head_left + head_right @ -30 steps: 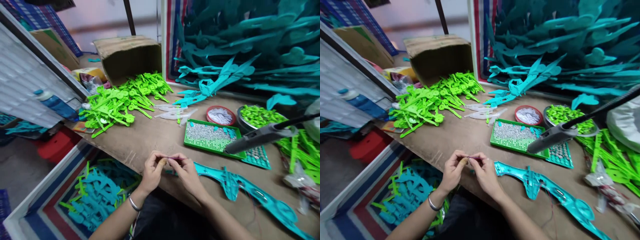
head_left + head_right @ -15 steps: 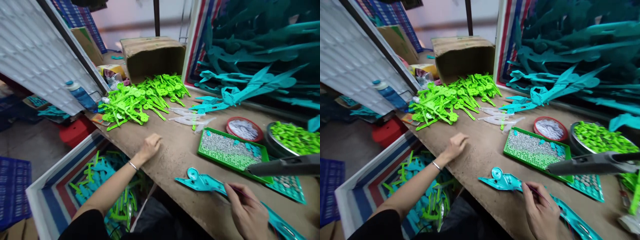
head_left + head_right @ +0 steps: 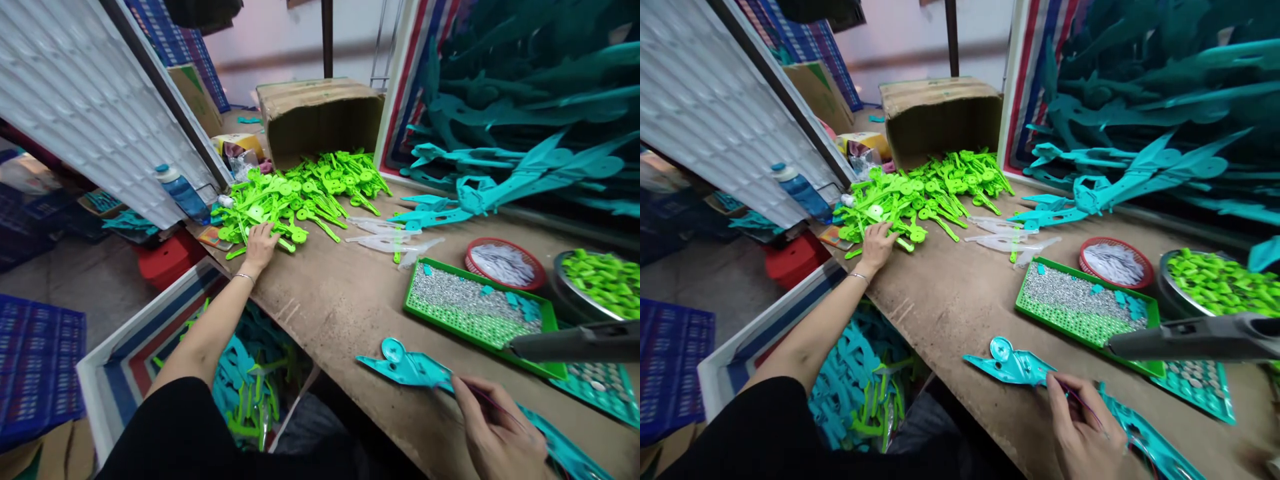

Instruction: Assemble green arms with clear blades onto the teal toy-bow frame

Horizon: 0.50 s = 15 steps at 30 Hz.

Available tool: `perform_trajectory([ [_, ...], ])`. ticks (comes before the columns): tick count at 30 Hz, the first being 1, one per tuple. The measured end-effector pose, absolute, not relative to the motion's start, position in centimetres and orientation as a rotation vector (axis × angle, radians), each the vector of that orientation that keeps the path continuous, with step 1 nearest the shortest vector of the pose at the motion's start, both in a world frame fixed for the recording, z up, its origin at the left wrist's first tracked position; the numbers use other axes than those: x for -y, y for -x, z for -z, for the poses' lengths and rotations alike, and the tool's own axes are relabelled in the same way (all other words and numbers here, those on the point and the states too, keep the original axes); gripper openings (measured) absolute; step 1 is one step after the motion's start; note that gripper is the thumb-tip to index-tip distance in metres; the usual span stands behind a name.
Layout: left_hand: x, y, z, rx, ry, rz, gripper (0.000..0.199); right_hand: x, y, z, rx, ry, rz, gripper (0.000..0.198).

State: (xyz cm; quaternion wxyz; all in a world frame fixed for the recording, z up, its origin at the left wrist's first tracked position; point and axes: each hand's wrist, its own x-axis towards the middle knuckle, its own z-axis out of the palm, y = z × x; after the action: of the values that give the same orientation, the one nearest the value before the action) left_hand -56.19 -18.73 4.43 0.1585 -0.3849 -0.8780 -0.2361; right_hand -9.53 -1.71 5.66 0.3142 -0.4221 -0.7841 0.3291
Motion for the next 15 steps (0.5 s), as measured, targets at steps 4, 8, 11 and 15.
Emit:
perform_trajectory([
  [4, 19.4, 54.2, -6.3, 2.44, 1.169, 0.812, 0.019, 1.4, 9.5, -6.1, 2.063, 1.104, -0.836, 0.024],
  [8, 18.4, 48.9, -8.0, 2.37, 1.154, 1.072, 0.025, 0.6, 10.7, -6.3, 2.123, 1.051, -0.836, 0.022],
  [11, 16.5, 43.6, -7.9, 2.362, 0.938, 1.79, 0.039, -0.1, 12.3, -5.4, 2.16, 0.999, -0.866, 0.02],
  [15, 13.9, 37.8, -5.5, 2.443, 0.641, 2.602, 0.052, -0.6, 13.7, -2.8, 2.251, 0.93, -0.827, 0.015],
])
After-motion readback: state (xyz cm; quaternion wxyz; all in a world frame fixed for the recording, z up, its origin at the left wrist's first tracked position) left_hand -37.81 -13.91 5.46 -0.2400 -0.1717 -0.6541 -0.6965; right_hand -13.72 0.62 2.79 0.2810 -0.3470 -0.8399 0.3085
